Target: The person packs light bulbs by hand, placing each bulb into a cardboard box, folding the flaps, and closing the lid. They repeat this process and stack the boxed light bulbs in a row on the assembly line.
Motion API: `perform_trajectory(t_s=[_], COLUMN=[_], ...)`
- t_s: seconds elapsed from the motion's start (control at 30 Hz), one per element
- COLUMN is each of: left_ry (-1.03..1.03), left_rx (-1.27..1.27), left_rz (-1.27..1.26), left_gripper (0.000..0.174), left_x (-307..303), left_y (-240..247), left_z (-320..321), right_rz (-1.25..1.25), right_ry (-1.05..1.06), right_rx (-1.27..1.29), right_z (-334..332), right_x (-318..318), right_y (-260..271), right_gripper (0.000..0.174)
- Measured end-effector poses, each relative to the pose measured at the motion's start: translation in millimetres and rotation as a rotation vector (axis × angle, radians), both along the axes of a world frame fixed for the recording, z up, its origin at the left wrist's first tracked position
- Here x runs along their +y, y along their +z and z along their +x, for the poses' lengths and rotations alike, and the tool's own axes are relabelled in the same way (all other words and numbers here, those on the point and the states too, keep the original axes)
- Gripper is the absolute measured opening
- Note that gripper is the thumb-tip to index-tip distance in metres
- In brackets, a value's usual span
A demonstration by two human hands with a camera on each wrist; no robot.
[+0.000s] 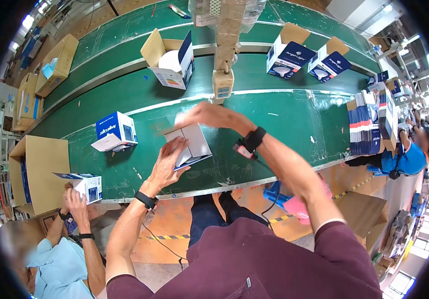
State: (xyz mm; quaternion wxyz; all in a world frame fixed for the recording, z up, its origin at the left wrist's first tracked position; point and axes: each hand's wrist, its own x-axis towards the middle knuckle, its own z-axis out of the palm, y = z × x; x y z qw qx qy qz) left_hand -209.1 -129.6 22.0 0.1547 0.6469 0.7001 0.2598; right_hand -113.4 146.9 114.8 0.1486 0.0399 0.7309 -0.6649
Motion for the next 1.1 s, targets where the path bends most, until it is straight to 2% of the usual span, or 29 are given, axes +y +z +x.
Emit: perform_trajectory(t_s=[0.03, 0.07, 0.1, 0.17, 0.27, 0.33, 0.37, 0.43, 0.5, 0.57, 0.6, 0.67, 0.77, 0.8, 0.93, 1.03, 1.1], left_ry=[0.048, 0.081, 0.047, -0.023, 0.013, 0.059, 0.128, 0.26, 0.568, 0.707, 0.719, 0.618, 0.532, 0.5, 0.356, 0.414, 0.52], left_rx=[-0.089, -0.075, -0.056, -0.025, 0.027, 0.01, 0.008, 0.009, -0.127, -0.208, -0.19, -0.134, -0.039, 0.011, 0.108, 0.111, -0.141], left_rz=[-0.012, 0.103, 0.088, 0.051, 0.072, 0.124, 0.164, 0.238, 0.277, 0.41, 0.342, 0.326, 0.281, 0.279, 0.196, 0.136, 0.159], left_gripper=[0.074, 0.079, 0.079, 0.079, 0.078, 0.075, 0.073, 0.071, 0.069, 0.073, 0.073, 0.07, 0.063, 0.062, 0.063, 0.066, 0.07], left_x=[-3, -5, -5, -5, -6, -8, -8, -16, -28, -23, -23, -24, -29, -30, -39, -41, -37], left_y=[-4, -3, -3, 3, -4, -8, -8, -8, -24, -28, -26, -39, -42, -39, -36, -27, -31], left_z=[2, 2, -1, -5, -2, 4, 8, 22, 56, 78, 85, 78, 62, 60, 42, 49, 66], right_rz=[0.163, 0.287, 0.33, 0.701, 0.73, 0.619, 0.568, 0.621, 0.648, 0.641, 0.642, 0.664, 0.661, 0.696, 0.671, 0.742, 0.767], right_ry=[0.223, 0.301, 0.252, 0.235, 0.227, 0.215, 0.21, 0.181, 0.141, 0.136, 0.12, 0.12, 0.129, 0.158, 0.269, 0.287, 0.285], right_rx=[-0.106, 0.134, 0.271, 0.581, 0.663, 0.652, 0.651, 0.716, 0.731, 0.73, 0.749, 0.785, 0.732, 0.747, 0.731, 0.708, 0.617], right_z=[-6, 0, 6, 10, 16, 26, 30, 42, 49, 52, 53, 54, 52, 52, 56, 86, 112], right_x=[-4, -15, -25, -36, -36, -36, -33, -36, -40, -44, -45, -45, -54, -63, -47, -22, -30], right_y=[7, -4, -15, -29, -36, -41, -42, -56, -69, -81, -85, -91, -92, -91, -85, -81, -75], right_gripper=[0.061, 0.059, 0.064, 0.064, 0.058, 0.05, 0.046, 0.037, 0.033, 0.028, 0.027, 0.026, 0.031, 0.037, 0.035, 0.046, 0.055])
